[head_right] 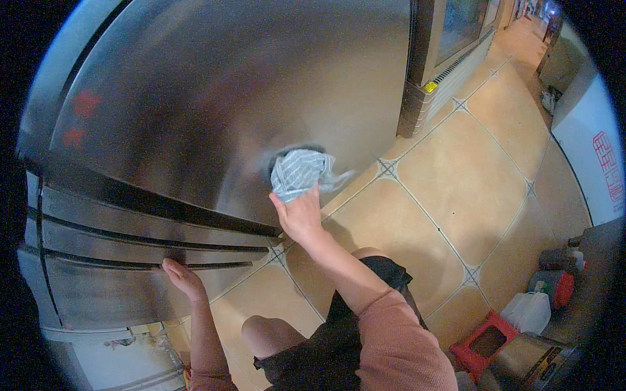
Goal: The person wipes the exterior of a stainless steel refrigerator with a cloth, then rinses the cloth at a sink and resumes wiping the refrigerator. The person opens and closes the refrigerator door during the process.
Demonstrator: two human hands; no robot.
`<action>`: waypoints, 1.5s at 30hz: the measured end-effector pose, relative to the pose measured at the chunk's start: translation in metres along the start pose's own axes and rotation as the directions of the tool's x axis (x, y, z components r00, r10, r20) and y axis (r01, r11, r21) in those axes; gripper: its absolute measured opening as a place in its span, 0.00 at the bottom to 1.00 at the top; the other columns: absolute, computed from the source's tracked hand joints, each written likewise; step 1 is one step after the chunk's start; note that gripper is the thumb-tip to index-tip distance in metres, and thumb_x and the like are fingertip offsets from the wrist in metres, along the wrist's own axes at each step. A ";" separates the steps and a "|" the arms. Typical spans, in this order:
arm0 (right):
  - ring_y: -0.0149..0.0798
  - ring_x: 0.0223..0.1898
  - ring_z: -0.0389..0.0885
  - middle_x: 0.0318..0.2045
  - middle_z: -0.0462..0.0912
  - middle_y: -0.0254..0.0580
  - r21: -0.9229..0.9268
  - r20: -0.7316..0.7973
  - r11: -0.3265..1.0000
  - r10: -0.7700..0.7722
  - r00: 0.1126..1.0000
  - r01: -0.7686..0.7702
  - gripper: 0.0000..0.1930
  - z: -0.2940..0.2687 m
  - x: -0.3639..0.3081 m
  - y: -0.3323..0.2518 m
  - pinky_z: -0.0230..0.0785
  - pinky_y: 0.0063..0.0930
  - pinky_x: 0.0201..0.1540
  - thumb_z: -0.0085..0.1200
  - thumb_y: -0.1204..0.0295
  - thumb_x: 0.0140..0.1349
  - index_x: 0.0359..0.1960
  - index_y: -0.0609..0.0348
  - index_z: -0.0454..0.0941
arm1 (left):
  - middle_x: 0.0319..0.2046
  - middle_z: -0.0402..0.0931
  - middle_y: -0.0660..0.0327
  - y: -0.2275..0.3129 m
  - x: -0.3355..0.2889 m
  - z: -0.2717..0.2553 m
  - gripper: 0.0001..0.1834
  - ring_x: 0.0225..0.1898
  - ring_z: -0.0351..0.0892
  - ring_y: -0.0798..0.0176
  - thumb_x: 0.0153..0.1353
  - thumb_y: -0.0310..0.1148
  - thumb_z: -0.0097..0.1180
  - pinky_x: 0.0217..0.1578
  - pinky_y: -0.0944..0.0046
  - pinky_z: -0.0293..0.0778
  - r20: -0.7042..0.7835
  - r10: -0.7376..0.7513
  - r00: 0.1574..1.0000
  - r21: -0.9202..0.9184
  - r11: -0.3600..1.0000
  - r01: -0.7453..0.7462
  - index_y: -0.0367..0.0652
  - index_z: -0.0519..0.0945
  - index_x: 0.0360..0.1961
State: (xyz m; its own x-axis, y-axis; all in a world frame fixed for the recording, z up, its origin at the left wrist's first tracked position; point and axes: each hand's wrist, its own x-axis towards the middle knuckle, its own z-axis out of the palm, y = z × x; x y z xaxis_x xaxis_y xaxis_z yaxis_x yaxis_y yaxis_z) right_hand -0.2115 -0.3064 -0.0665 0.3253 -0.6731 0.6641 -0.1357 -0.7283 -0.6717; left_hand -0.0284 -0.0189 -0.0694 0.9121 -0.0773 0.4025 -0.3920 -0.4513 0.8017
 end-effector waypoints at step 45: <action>0.55 0.56 0.66 0.50 0.73 0.56 -0.508 -0.198 0.747 -0.585 0.786 0.428 0.21 -0.107 0.339 -0.253 0.47 0.60 0.60 0.39 0.59 0.60 0.47 0.59 0.75 | 0.39 0.74 0.48 0.051 -0.012 -0.014 0.21 0.41 0.72 0.51 0.70 0.42 0.36 0.44 0.58 0.66 0.097 0.120 0.988 -0.137 0.985 -0.106 0.33 0.69 0.50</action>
State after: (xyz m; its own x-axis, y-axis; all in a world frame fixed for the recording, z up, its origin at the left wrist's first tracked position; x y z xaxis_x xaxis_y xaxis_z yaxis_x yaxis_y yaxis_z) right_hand -0.1674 -0.3640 0.3637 0.1498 -0.1285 0.9803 -0.4374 -0.8979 -0.0508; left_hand -0.0612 -0.0281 -0.0273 0.8656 -0.2171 0.4512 -0.4996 -0.3146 0.8071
